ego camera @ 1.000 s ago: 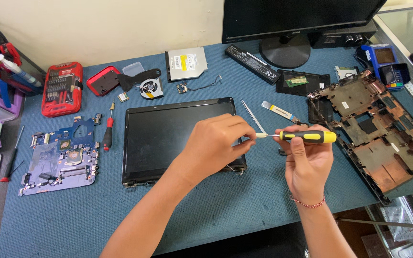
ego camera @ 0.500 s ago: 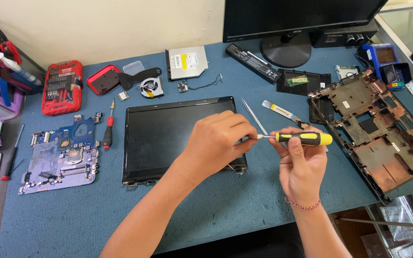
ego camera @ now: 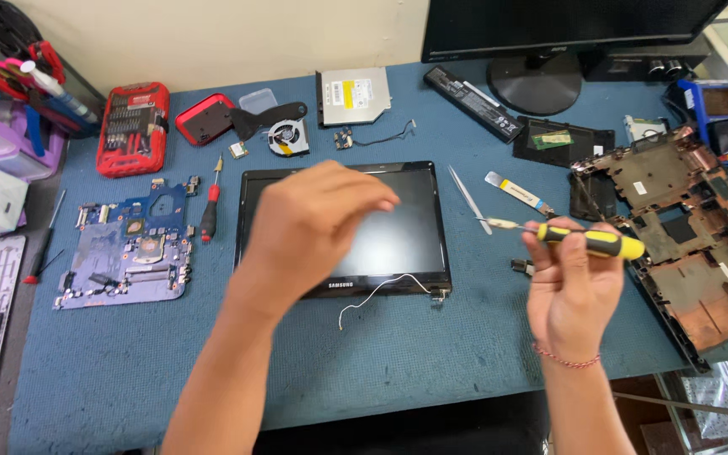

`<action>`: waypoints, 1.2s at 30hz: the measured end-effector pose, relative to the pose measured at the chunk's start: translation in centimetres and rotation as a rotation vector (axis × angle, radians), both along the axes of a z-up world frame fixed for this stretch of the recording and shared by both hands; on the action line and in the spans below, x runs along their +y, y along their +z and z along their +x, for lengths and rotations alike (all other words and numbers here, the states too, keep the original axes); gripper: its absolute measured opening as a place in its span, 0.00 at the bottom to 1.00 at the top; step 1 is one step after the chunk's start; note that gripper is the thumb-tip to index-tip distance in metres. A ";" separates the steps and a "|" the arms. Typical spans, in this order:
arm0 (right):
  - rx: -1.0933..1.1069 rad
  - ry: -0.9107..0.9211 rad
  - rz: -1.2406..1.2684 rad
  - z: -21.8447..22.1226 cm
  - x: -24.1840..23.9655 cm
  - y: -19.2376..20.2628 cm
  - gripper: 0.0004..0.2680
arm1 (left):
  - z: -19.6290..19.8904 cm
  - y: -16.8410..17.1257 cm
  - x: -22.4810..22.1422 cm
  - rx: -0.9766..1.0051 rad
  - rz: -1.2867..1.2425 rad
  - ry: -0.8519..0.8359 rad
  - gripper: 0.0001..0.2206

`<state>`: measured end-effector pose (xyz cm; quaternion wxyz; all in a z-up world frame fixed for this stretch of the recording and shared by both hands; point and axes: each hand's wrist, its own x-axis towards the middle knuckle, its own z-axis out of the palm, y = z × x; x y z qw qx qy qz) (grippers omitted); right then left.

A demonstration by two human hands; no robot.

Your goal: The person uses tweezers and a screwdriver to remove screws and clips from the edges of a Samsung laptop screen. They carefully pry open the bezel and remove small components from the screen assembly.

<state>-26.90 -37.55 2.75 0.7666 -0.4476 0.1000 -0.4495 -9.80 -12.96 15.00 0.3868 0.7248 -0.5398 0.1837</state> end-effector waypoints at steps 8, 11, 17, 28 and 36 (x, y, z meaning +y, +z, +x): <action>0.300 0.027 0.066 -1.1 -1.7 -4.0 0.06 | -1.3 -9.2 13.0 0.665 0.163 0.531 0.25; 0.353 0.121 0.139 -0.6 0.0 -4.5 0.05 | -3.8 -13.7 15.0 0.924 0.045 0.647 0.28; 0.377 0.230 0.151 0.6 1.9 -5.3 0.04 | -6.2 -17.0 15.4 1.009 -0.331 0.538 0.27; 0.568 0.151 -0.298 3.9 -1.1 -5.2 0.12 | -6.8 -15.6 13.9 1.154 -0.440 0.371 0.25; 0.438 0.026 -0.552 4.5 -0.7 -5.7 0.10 | -6.7 -13.5 13.8 1.056 -0.067 0.503 0.23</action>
